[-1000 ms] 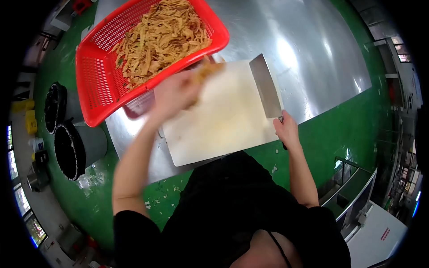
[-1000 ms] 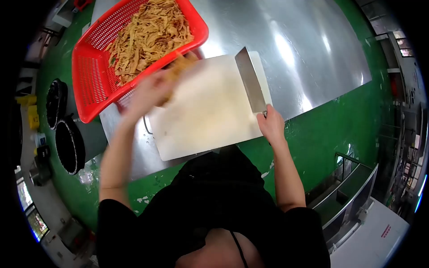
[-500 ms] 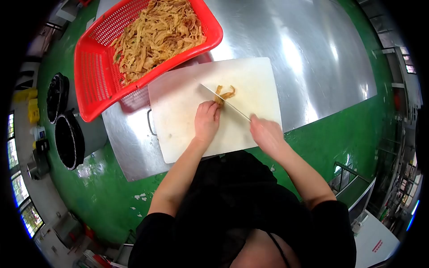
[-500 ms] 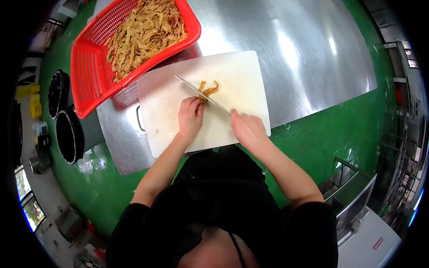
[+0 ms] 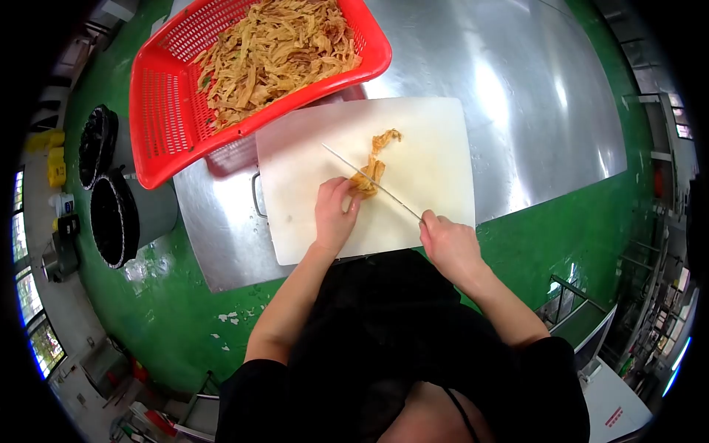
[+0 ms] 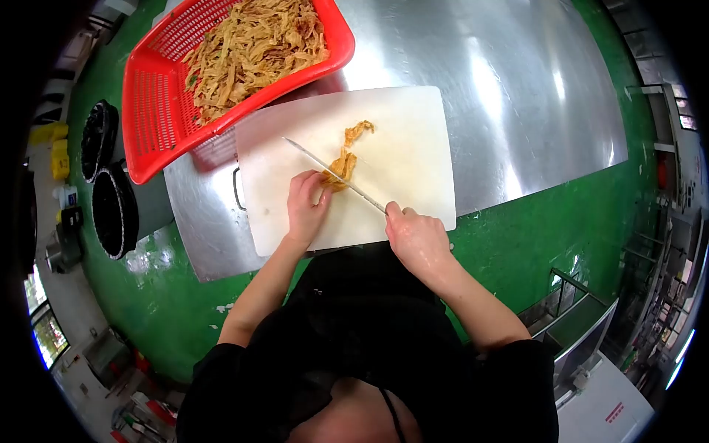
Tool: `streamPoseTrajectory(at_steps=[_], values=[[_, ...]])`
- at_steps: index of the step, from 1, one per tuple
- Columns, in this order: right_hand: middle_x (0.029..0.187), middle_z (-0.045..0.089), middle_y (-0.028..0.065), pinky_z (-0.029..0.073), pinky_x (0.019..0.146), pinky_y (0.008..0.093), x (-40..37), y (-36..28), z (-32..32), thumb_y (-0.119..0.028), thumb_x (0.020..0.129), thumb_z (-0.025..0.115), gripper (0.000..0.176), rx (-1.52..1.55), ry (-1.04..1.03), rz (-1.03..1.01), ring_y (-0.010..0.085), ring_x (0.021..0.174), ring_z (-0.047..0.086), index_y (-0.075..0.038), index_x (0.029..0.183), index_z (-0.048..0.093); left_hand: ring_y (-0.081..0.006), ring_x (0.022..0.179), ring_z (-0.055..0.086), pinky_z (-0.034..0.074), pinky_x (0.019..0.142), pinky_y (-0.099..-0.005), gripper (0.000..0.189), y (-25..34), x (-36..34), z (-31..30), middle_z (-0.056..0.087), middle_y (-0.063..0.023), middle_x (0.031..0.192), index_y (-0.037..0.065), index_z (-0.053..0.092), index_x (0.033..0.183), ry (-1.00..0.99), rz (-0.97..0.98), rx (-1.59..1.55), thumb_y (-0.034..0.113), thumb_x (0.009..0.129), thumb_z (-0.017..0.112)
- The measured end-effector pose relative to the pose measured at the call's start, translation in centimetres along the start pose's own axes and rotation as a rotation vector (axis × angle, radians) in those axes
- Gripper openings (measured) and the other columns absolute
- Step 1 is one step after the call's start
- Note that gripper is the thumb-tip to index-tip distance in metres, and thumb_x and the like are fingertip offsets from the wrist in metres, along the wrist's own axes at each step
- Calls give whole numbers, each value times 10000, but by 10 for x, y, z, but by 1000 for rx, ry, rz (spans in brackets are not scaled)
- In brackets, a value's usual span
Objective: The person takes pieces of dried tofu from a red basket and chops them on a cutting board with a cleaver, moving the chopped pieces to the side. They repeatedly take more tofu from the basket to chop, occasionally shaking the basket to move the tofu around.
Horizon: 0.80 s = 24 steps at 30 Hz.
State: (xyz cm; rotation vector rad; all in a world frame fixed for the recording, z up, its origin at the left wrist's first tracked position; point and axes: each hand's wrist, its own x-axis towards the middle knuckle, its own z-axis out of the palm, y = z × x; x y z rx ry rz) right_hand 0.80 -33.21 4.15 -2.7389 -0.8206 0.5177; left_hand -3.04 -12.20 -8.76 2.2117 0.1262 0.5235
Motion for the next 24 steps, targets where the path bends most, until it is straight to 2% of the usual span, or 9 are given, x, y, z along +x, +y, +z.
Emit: streamPoseTrajectory(at_steps=[4, 7, 10, 13, 16, 19, 24], values=[[643, 587, 156, 492, 502, 447, 45, -7, 55, -131, 831, 523, 108, -99, -1, -27, 345, 559, 611, -31, 860, 494, -285, 881, 562, 483, 751, -361, 172, -5, 5, 6, 609, -98, 912, 35, 606, 877, 0, 91, 50, -9, 721, 663], [634, 602, 161, 497, 528, 453, 60, -3, 51, -143, 826, 523, 122, -39, -9, -4, 343, 580, 622, -28, 862, 507, -285, 869, 558, 481, 743, -365, 196, -7, 3, -1, 608, -95, 928, 38, 608, 901, -39, 47, 52, -10, 717, 657], [620, 609, 167, 499, 553, 464, 48, 2, 31, -144, 813, 522, 130, 31, -55, 109, 342, 587, 625, -24, 864, 518, -286, 867, 565, 479, 740, -373, 200, -11, 4, -10, 613, -110, 933, 32, 619, 881, -69, 51, 38, 6, 699, 695], [599, 586, 156, 471, 544, 473, 36, 3, 33, -190, 865, 534, 158, 24, -66, 112, 356, 573, 594, -36, 884, 508, -288, 890, 560, 481, 759, -375, 205, 5, 13, -7, 615, -108, 937, 23, 621, 888, -101, -69, 32, 22, 697, 695], [607, 590, 161, 471, 555, 478, 49, -4, 58, -186, 864, 535, 154, 56, 59, 48, 365, 574, 589, -35, 883, 509, -276, 927, 546, 479, 789, -370, 249, -11, 7, 3, 605, -86, 949, 26, 616, 939, -166, 92, 107, 38, 699, 682], [615, 593, 159, 471, 555, 472, 77, -18, 54, -179, 857, 543, 157, 17, 64, 71, 363, 588, 594, -29, 897, 519, -278, 925, 546, 480, 811, -360, 240, -9, 5, 1, 597, -89, 973, 27, 621, 937, -213, 119, 107, 33, 703, 674], [622, 601, 153, 471, 565, 486, 35, 11, 37, -197, 879, 520, 152, 154, 60, 134, 362, 593, 603, -45, 874, 522, -284, 887, 566, 496, 750, -363, 223, 6, -4, -18, 572, -124, 1005, 32, 634, 922, -119, 36, -47, 23, 705, 685]])
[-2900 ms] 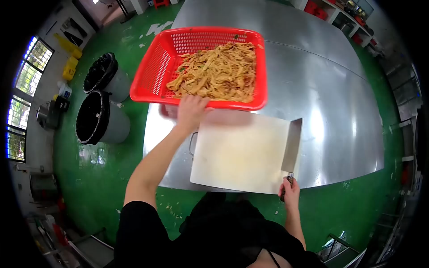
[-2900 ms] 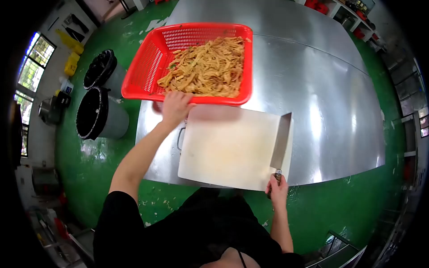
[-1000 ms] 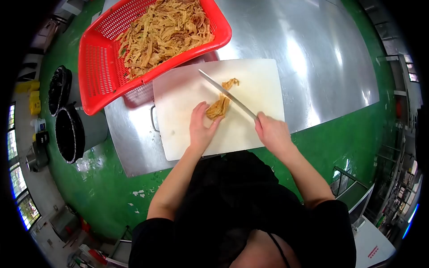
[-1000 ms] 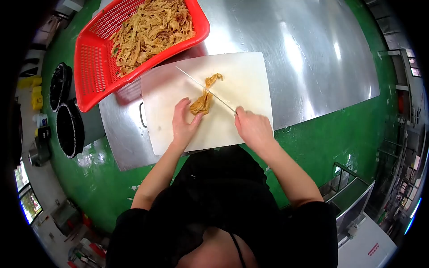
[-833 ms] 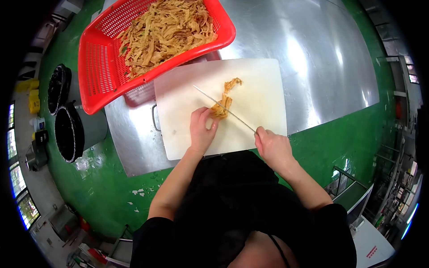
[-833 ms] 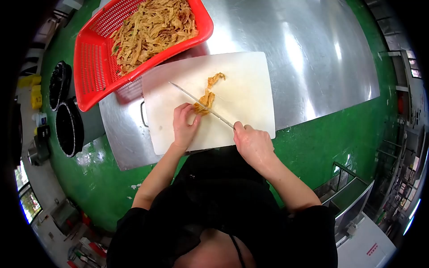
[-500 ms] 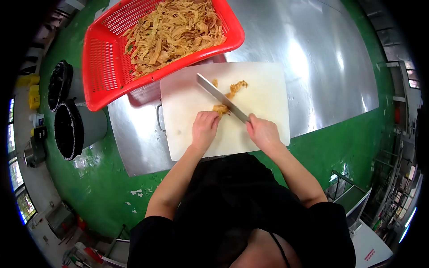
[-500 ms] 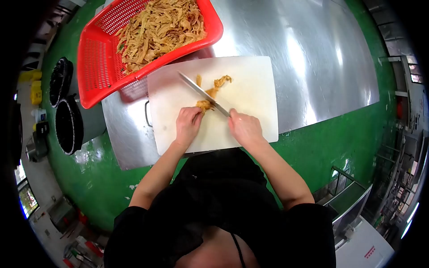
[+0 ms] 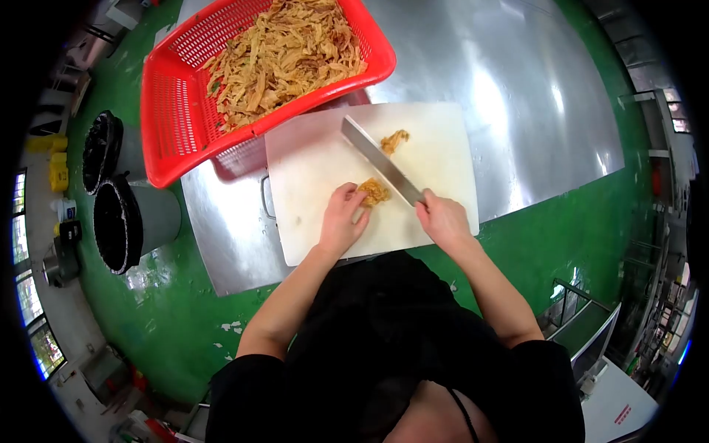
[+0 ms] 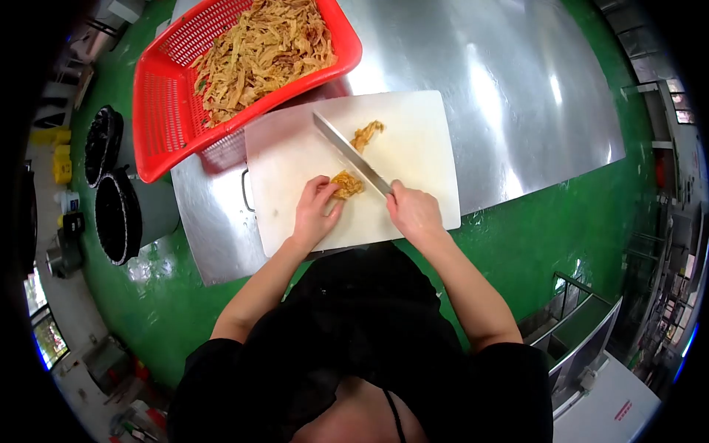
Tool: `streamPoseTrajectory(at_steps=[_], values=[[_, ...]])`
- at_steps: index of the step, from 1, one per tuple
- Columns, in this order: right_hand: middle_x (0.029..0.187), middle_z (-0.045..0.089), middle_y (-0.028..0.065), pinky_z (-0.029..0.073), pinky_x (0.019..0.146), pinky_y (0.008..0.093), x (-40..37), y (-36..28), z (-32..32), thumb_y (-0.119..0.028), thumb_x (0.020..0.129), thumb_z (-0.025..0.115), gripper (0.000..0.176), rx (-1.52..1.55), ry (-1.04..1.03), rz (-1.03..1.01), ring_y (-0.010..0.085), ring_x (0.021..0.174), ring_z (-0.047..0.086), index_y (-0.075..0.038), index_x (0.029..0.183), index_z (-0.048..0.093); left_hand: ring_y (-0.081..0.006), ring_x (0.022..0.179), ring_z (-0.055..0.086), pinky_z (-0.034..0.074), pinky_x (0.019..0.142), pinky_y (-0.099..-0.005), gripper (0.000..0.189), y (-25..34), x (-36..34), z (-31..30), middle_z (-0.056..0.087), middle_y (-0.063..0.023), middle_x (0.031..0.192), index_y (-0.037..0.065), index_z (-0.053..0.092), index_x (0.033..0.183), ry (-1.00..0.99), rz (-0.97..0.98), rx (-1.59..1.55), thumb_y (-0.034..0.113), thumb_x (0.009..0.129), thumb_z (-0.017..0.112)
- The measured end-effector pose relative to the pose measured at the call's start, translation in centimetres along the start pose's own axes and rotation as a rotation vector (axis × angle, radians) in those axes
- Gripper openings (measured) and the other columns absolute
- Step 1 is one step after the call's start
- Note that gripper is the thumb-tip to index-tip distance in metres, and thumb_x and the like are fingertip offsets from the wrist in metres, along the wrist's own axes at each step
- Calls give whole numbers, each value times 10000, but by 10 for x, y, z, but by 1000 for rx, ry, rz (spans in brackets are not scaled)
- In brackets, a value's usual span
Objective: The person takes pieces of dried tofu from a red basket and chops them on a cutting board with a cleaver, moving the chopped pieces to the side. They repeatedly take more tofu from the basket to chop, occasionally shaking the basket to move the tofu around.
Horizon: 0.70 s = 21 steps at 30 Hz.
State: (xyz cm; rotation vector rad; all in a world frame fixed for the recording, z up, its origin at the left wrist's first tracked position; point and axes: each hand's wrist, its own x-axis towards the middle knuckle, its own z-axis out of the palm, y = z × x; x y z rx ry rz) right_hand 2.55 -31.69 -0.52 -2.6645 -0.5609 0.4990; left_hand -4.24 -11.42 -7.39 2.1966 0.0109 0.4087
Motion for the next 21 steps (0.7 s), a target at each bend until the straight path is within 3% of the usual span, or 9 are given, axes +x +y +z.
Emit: streamPoseTrajectory(at_steps=[8, 13, 14, 19, 21], values=[[608, 590, 143, 470, 533, 469, -46, -28, -13, -187, 878, 521, 143, -37, -69, -43, 354, 565, 594, -46, 854, 514, -293, 830, 577, 498, 711, -365, 220, -13, -3, -8, 578, -124, 928, 28, 629, 926, -56, 60, 27, 17, 711, 677], [606, 599, 143, 498, 520, 448, -33, -19, 10, -128, 831, 522, 87, -171, -95, -146, 339, 540, 606, -41, 833, 517, -299, 830, 542, 489, 708, -388, 208, -23, -2, -12, 552, -110, 853, 44, 612, 908, -151, 121, 147, 45, 701, 626], [607, 600, 148, 501, 520, 447, -18, -25, 21, -120, 822, 519, 79, -189, -85, -157, 339, 538, 607, -41, 831, 519, -302, 840, 536, 484, 737, -392, 217, -29, -2, -11, 549, -112, 848, 46, 611, 904, -99, 221, 155, 56, 688, 607], [626, 608, 165, 491, 534, 460, 19, -42, 28, -147, 831, 528, 114, -116, -25, -170, 360, 573, 612, -33, 844, 533, -290, 836, 578, 500, 740, -370, 217, -22, 8, -24, 600, -110, 899, 39, 616, 925, -183, 252, 129, 39, 708, 633], [629, 607, 166, 481, 537, 465, 5, -16, 11, -176, 848, 542, 146, -64, 2, -82, 369, 589, 610, -30, 856, 537, -293, 809, 579, 502, 729, -374, 198, -24, 11, -14, 600, -112, 868, 42, 614, 931, -83, 127, 76, 56, 735, 640]])
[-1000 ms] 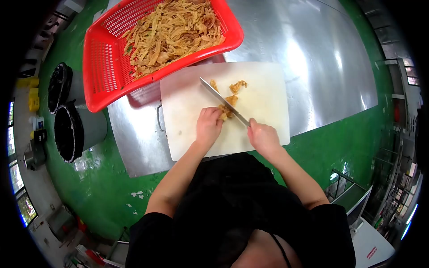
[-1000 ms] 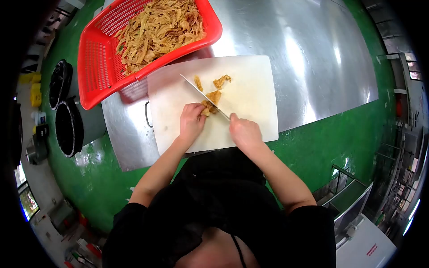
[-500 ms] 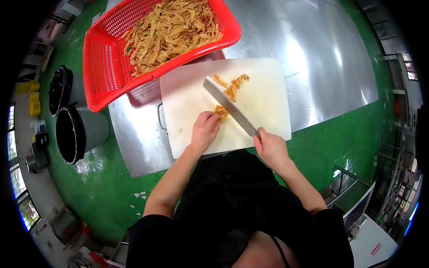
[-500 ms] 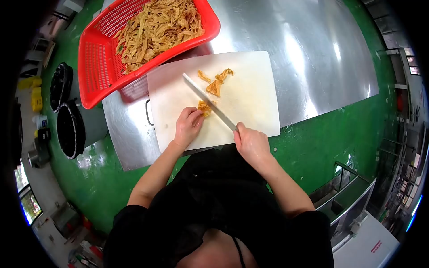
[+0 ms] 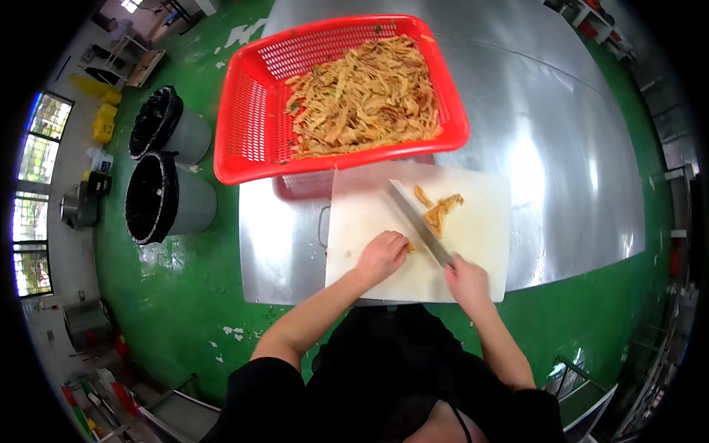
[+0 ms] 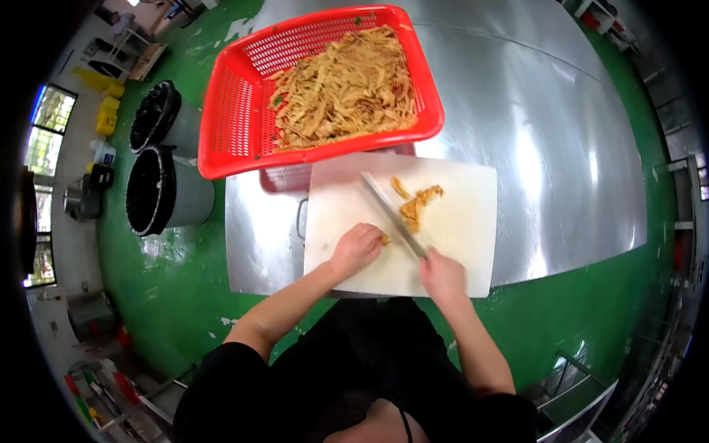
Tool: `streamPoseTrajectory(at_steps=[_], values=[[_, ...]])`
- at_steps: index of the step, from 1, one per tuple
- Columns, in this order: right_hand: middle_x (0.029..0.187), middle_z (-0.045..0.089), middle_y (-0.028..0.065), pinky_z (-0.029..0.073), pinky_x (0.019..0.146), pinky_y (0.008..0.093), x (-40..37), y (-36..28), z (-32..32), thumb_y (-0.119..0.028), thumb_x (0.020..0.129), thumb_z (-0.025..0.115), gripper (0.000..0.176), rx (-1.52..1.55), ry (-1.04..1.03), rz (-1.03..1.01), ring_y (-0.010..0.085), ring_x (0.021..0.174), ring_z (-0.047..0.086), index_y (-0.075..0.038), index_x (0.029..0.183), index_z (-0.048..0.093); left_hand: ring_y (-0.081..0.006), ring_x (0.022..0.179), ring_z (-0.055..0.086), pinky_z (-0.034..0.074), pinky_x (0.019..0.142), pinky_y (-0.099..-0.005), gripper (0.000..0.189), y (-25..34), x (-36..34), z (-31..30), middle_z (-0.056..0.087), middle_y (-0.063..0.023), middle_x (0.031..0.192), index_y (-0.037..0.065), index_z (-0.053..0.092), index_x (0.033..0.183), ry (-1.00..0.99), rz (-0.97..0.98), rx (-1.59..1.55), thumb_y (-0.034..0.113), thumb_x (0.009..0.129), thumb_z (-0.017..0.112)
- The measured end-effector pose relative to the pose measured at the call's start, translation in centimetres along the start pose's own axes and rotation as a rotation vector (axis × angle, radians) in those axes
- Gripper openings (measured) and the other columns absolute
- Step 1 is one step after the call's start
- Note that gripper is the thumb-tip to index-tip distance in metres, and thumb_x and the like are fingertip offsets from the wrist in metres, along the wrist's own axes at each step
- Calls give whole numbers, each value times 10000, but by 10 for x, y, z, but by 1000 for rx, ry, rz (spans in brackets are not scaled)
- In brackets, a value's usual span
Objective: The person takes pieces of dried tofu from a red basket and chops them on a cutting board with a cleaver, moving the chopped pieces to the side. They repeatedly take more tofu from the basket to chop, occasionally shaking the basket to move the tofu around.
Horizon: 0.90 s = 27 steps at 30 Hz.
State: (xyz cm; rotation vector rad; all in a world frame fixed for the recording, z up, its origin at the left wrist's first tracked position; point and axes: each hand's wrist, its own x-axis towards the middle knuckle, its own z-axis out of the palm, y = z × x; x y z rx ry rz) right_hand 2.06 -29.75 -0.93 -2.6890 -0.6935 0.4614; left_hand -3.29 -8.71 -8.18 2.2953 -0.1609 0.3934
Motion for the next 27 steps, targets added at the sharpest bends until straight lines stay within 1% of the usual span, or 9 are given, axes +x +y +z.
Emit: streamPoseTrajectory(at_steps=[5, 7, 8, 11, 14, 18, 21, 25, 27], values=[[630, 612, 167, 471, 534, 464, -55, 9, -22, -204, 865, 570, 177, 161, 134, 151, 358, 585, 609, -29, 847, 550, -197, 704, 624, 503, 652, -311, 146, 39, 46, -35, 643, -111, 835, 25, 622, 936, 184, -330, -355, 62, 797, 650], [633, 618, 154, 483, 541, 449, -68, 6, -14, -225, 865, 579, 198, 157, 17, 150, 347, 588, 615, -30, 836, 555, -153, 695, 630, 494, 617, -284, 151, 11, 80, -100, 663, -112, 857, -1, 631, 947, 382, -99, -96, 44, 803, 647], [644, 625, 149, 487, 550, 446, -67, 3, -7, -237, 863, 582, 209, 129, -43, 112, 346, 598, 619, -29, 852, 561, -197, 680, 634, 491, 615, -288, 152, 1, 112, -134, 665, -128, 850, -13, 637, 948, 437, -163, -60, 57, 814, 638], [675, 640, 142, 493, 573, 444, -60, -2, 15, -261, 860, 584, 233, 108, -105, 129, 347, 627, 626, -30, 887, 574, -331, 775, 646, 515, 727, -361, 283, -84, 180, -176, 659, -179, 870, -13, 629, 940, -139, -295, 386, 239, 815, 657], [705, 649, 150, 494, 597, 452, -52, -1, 13, -276, 861, 577, 254, 103, -59, 247, 360, 655, 628, -29, 921, 583, -357, 870, 635, 509, 779, -407, 390, -122, 206, -152, 652, -206, 921, -16, 593, 980, -524, -365, 684, 303, 772, 680], [720, 647, 173, 489, 618, 473, -49, 4, 24, -293, 869, 557, 278, 196, 87, 316, 384, 672, 623, -29, 951, 589, -360, 926, 625, 505, 773, -416, 353, -148, 207, -129, 650, -216, 939, -12, 597, 966, -395, -475, 669, 255, 743, 659], [714, 639, 190, 481, 625, 492, -46, 2, 22, -302, 873, 544, 301, 131, 40, 333, 401, 677, 617, -16, 956, 586, -320, 867, 646, 517, 722, -382, 305, -146, 215, -155, 656, -201, 882, -23, 627, 900, -332, -623, 560, 239, 745, 651], [775, 646, 206, 482, 649, 487, -43, 11, 17, -283, 865, 558, 310, 136, -69, 324, 403, 723, 619, 0, 989, 589, -162, 763, 649, 507, 655, -292, 174, -181, 197, -191, 682, -82, 830, 33, 670, 895, -171, -720, -132, 167, 810, 599], [821, 649, 219, 482, 690, 480, -35, 21, 22, -267, 839, 587, 296, 168, -71, 287, 405, 784, 618, 6, 953, 600, -120, 772, 617, 518, 667, -269, 216, -113, 185, -212, 652, -40, 877, 16, 622, 1021, -24, -617, -545, 51, 809, 644]])
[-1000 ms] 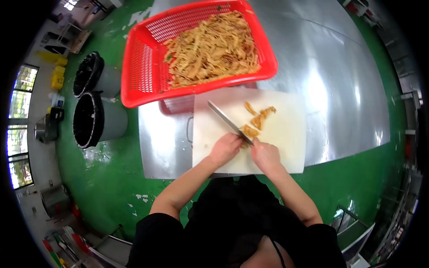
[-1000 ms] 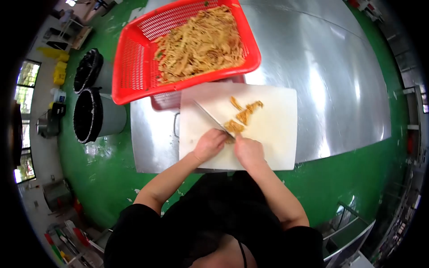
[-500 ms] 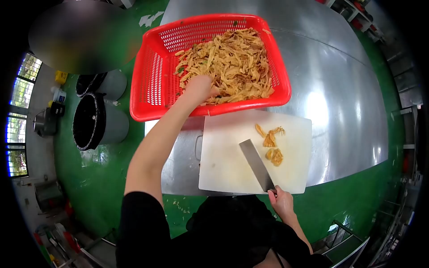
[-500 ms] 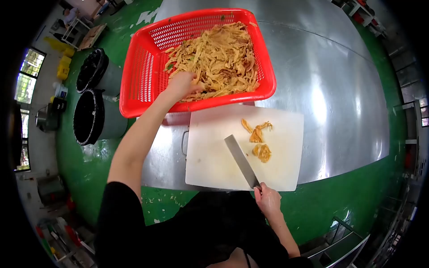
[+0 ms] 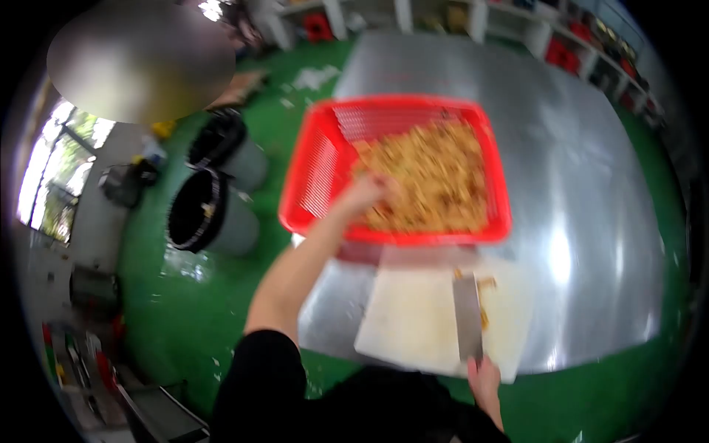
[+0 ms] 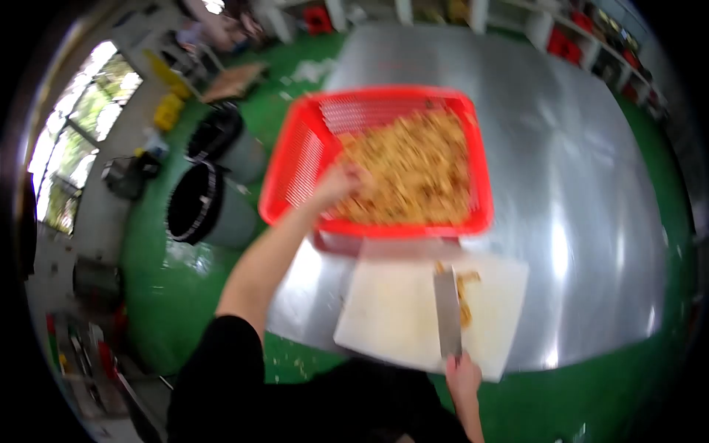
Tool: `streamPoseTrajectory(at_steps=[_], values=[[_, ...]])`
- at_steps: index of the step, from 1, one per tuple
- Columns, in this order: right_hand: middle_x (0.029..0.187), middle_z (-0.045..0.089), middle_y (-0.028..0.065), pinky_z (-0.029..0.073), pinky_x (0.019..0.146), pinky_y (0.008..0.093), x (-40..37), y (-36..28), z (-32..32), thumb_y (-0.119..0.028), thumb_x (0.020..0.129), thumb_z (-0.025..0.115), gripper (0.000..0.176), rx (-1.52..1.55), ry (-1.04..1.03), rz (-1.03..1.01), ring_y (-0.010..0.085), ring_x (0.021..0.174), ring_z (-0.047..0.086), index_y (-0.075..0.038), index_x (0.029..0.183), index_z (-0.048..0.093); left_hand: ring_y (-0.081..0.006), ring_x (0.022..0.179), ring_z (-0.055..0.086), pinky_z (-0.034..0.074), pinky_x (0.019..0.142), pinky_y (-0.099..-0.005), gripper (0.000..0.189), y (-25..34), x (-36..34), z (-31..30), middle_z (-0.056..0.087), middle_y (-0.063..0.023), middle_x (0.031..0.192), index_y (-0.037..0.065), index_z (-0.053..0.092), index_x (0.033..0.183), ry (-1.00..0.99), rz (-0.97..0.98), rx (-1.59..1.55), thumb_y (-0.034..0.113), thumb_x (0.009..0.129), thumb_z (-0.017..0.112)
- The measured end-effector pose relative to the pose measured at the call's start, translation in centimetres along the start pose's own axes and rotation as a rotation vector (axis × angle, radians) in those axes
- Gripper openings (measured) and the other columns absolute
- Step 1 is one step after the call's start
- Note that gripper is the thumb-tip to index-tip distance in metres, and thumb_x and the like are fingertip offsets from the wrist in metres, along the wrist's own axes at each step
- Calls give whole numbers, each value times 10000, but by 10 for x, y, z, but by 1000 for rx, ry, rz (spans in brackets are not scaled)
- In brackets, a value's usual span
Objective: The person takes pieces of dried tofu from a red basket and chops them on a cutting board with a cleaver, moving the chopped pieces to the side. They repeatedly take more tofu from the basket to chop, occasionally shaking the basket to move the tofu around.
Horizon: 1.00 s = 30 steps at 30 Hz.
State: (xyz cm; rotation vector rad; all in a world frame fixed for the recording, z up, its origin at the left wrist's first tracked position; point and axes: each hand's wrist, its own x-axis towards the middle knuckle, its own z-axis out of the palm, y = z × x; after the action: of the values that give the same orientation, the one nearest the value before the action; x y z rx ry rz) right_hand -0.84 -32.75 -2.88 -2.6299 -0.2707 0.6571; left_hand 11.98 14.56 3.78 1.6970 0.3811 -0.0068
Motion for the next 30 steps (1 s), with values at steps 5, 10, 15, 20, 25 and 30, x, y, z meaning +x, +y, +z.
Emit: streamPoseTrajectory(at_steps=[5, 10, 15, 20, 25, 30], values=[[697, 632, 181, 473, 635, 506, 14, 16, -8, -229, 802, 602, 236, 50, 46, -190, 401, 676, 610, -8, 872, 557, -109, 834, 593, 486, 756, -264, 189, -5, -100, 108, 622, -6, 926, 42, 586, 1022, -238, 116, -89, 100, 850, 639], [711, 607, 222, 445, 601, 525, 15, 13, -26, -240, 897, 510, 224, 44, 130, -144, 438, 680, 583, -23, 951, 521, -250, 844, 588, 470, 768, -352, 88, -125, -136, 209, 634, -122, 850, 65, 657, 842, 79, 256, 551, 134, 787, 646], [646, 587, 197, 438, 553, 511, 0, 6, -37, -237, 913, 507, 191, 24, 147, -188, 418, 602, 571, -48, 889, 493, -293, 841, 539, 436, 723, -412, 131, -113, -175, 211, 571, -85, 899, 81, 629, 764, 309, 633, 551, 94, 669, 718], [647, 602, 138, 468, 534, 466, 7, -31, -42, -210, 915, 493, 160, -64, 124, -350, 367, 589, 595, -56, 875, 481, -275, 878, 530, 403, 741, -383, 187, -111, -196, 196, 563, -84, 933, 69, 609, 803, 263, 482, 735, 99, 653, 717], [645, 613, 150, 494, 508, 442, 26, -37, -14, -105, 848, 478, 61, -336, -2, -424, 335, 565, 616, -51, 874, 487, -285, 884, 525, 443, 753, -395, 184, -126, -170, 215, 567, -97, 951, 43, 594, 884, 357, 437, 734, 74, 706, 631], [648, 612, 177, 467, 516, 473, 56, -66, 1, -191, 900, 478, 170, -239, 65, -448, 373, 570, 596, -25, 933, 494, -273, 883, 543, 482, 729, -384, 145, -136, -175, 213, 563, -79, 906, 78, 602, 904, 101, 457, 851, 113, 768, 567]])
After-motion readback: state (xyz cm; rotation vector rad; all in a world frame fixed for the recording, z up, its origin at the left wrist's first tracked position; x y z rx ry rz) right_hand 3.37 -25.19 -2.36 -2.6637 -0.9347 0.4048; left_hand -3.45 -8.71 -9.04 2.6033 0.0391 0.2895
